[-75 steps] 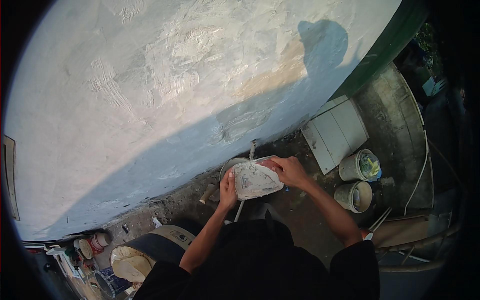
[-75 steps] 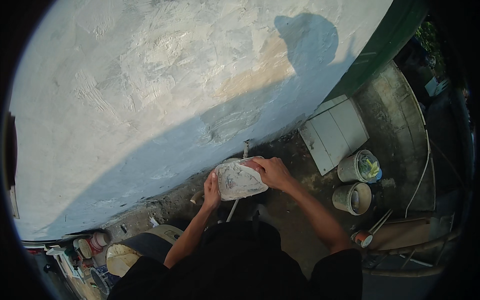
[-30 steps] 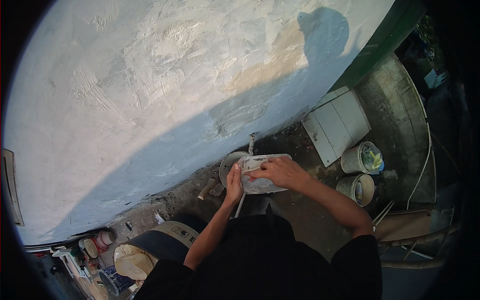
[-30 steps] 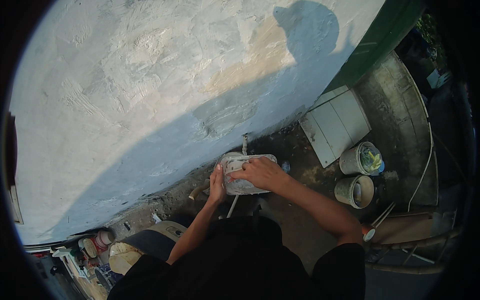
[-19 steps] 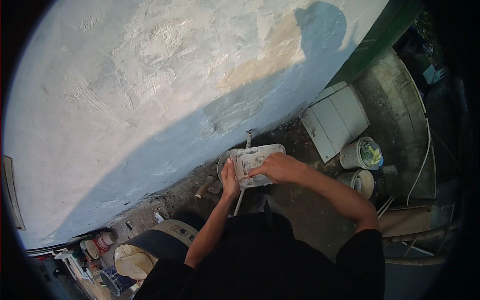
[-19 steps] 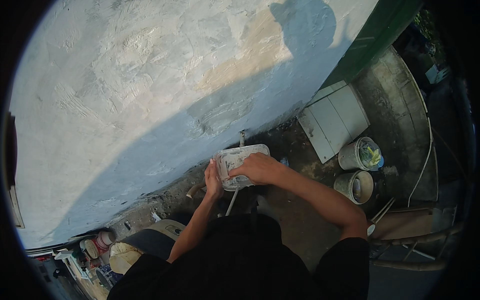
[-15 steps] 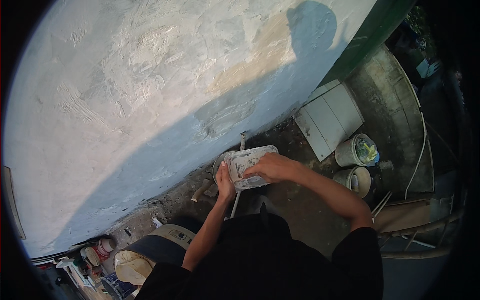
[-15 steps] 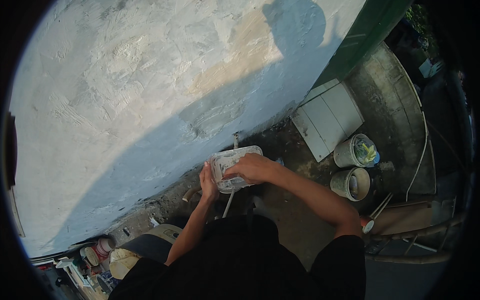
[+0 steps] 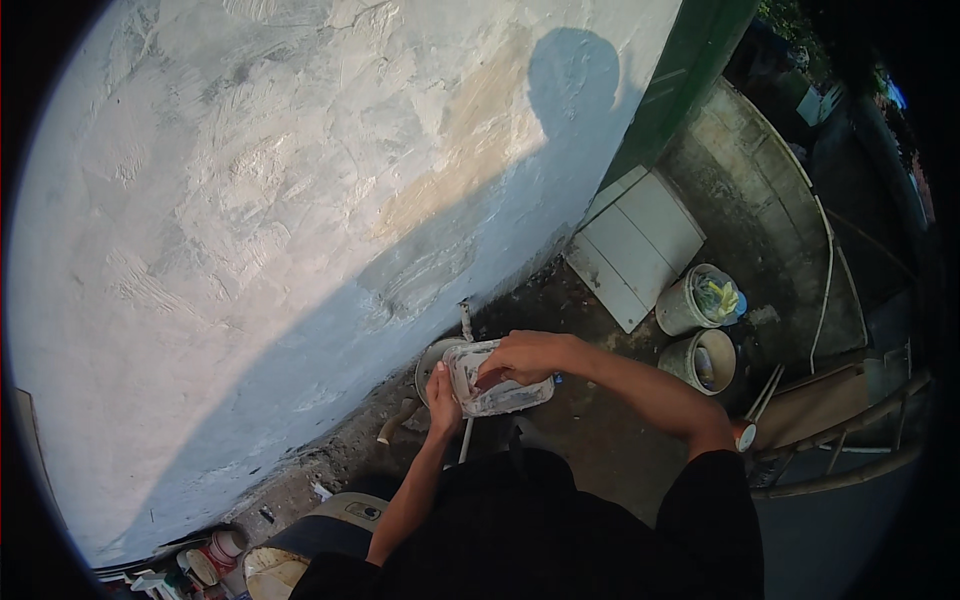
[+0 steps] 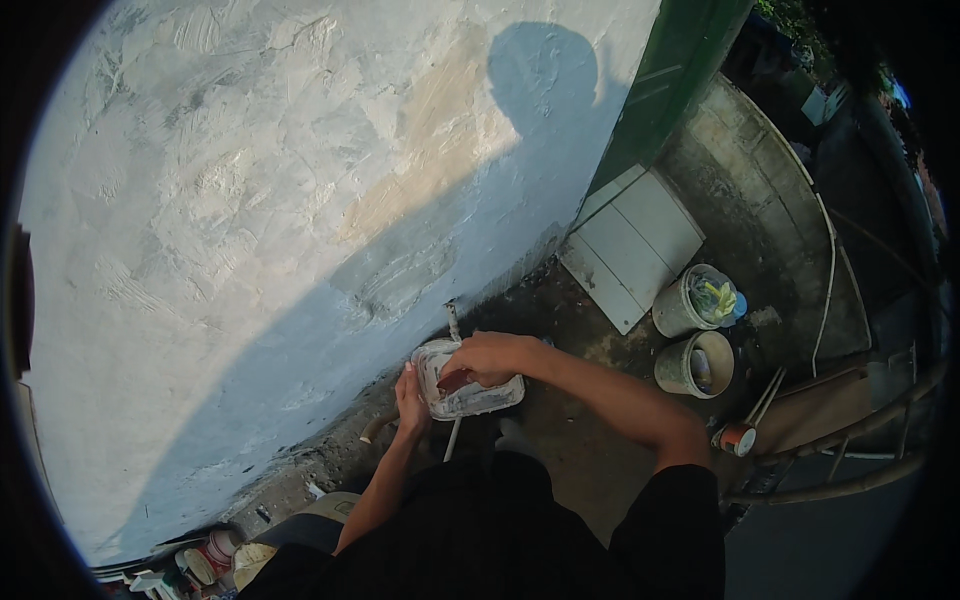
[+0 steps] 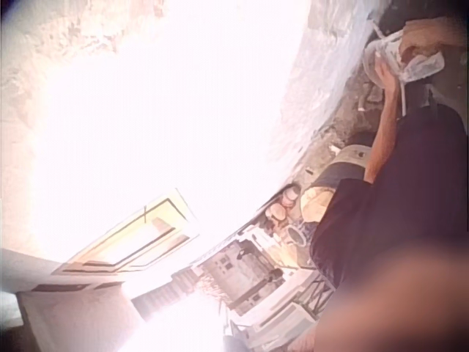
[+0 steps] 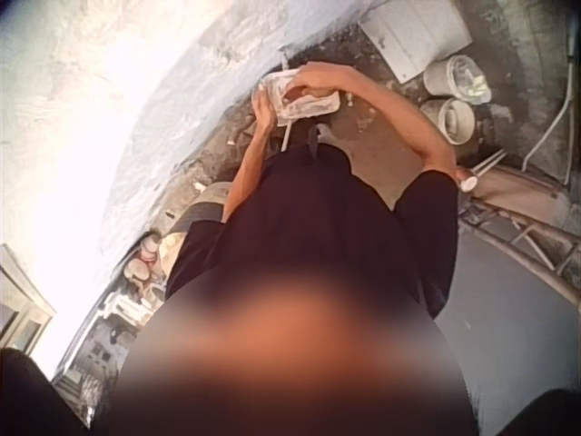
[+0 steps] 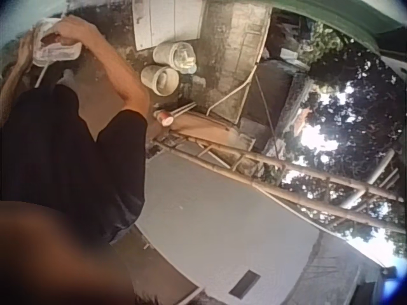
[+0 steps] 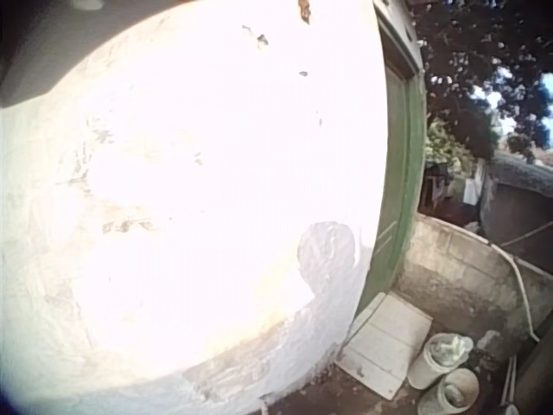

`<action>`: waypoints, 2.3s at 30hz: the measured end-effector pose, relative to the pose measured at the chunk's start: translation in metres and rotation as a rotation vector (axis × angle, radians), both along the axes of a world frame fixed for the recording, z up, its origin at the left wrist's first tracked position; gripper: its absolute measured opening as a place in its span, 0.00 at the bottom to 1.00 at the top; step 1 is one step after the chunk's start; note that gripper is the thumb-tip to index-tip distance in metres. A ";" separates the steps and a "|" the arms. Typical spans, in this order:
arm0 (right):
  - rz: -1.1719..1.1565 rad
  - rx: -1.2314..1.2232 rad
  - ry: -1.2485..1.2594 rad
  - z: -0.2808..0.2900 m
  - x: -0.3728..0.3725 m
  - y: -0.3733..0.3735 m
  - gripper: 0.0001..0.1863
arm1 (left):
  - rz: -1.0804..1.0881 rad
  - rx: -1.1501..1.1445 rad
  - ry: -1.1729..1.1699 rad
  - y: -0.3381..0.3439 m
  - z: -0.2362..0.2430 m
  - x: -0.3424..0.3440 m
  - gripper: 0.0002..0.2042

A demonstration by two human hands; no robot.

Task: The person applies plaster or filler from a plastic container onto a wall using a putty knife to patch imperfections.

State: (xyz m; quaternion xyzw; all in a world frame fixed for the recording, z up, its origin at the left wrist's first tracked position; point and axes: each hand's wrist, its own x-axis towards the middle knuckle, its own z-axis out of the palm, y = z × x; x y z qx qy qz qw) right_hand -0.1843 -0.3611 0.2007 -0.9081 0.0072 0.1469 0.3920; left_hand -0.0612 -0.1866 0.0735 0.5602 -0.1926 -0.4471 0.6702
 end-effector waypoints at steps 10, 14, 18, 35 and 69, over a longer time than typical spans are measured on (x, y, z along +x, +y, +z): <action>-0.078 0.132 -0.005 -0.016 -0.010 -0.006 0.14 | 0.134 -0.043 -0.027 -0.005 -0.015 -0.007 0.23; -0.167 0.378 0.077 -0.027 -0.014 -0.012 0.13 | 0.191 -0.046 -0.108 -0.007 -0.012 -0.012 0.22; -0.246 0.486 0.059 -0.032 -0.021 -0.020 0.14 | 0.220 -0.041 -0.053 -0.015 0.007 -0.016 0.20; -0.712 0.574 -0.192 -0.029 -0.056 -0.023 0.18 | 0.222 -0.117 0.138 -0.024 0.009 -0.006 0.20; -1.586 -0.141 -0.883 -0.004 -0.020 -0.267 0.17 | 0.129 -0.164 0.282 -0.309 0.014 -0.014 0.22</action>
